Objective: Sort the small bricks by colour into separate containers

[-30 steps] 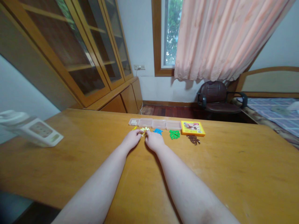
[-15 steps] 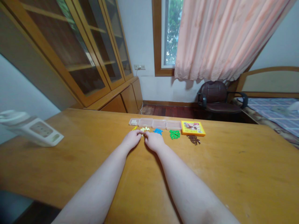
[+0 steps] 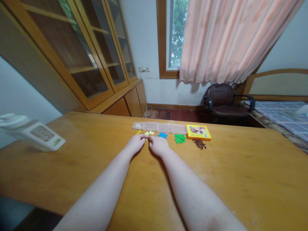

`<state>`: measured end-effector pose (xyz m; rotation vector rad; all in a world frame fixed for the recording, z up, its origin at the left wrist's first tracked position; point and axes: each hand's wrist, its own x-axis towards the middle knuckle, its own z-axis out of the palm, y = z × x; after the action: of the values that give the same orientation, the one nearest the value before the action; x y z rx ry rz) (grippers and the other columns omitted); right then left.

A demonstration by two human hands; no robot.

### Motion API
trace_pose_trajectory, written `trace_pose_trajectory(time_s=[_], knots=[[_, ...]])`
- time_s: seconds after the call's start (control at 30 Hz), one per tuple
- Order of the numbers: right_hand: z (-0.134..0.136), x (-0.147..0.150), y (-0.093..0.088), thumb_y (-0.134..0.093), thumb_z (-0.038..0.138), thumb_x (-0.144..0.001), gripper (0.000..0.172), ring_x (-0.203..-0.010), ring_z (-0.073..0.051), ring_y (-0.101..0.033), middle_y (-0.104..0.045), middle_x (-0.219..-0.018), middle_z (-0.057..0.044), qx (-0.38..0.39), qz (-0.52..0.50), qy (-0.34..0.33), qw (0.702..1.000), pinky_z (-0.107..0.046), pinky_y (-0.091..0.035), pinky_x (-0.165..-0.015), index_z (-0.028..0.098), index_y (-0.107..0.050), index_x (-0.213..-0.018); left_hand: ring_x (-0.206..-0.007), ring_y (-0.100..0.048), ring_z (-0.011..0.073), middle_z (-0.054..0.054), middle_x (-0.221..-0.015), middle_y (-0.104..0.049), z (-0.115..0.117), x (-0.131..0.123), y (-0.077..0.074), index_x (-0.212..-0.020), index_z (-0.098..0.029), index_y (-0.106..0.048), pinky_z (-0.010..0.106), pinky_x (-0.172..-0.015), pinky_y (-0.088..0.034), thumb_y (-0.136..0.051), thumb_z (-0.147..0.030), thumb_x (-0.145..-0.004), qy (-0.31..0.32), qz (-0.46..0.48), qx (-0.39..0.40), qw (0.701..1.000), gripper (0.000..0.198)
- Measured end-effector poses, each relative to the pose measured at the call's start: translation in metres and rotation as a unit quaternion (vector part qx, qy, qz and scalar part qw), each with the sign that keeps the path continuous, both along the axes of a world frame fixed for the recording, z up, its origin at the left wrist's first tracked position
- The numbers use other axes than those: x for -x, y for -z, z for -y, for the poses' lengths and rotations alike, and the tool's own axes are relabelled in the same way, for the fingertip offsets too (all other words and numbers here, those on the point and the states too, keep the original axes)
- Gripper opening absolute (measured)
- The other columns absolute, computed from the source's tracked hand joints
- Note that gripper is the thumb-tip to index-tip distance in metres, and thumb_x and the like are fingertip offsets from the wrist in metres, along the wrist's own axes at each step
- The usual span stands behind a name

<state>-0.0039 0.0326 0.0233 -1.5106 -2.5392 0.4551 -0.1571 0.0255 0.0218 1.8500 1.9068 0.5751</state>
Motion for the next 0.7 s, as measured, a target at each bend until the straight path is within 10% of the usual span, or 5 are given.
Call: trace_pose_trajectory(time_s=[0.7], knots=[[-0.0029,0.0007,0.0033,-0.039,0.025,-0.088,0.032,-0.093,-0.021,-0.063,-0.068,-0.102,-0.007,0.007,-0.034,0.075,0.997,-0.028,-0.043,-0.075,0.023,-0.054,-0.116,-0.102,-0.06,0.0205,0.005,-0.112,-0.067,-0.0001,0.001,-0.0001,-0.11,-0.022,-0.066,0.03,-0.089,-0.045,-0.041,-0.019,-0.083,-0.01,0.001,-0.019,1.0,0.037]])
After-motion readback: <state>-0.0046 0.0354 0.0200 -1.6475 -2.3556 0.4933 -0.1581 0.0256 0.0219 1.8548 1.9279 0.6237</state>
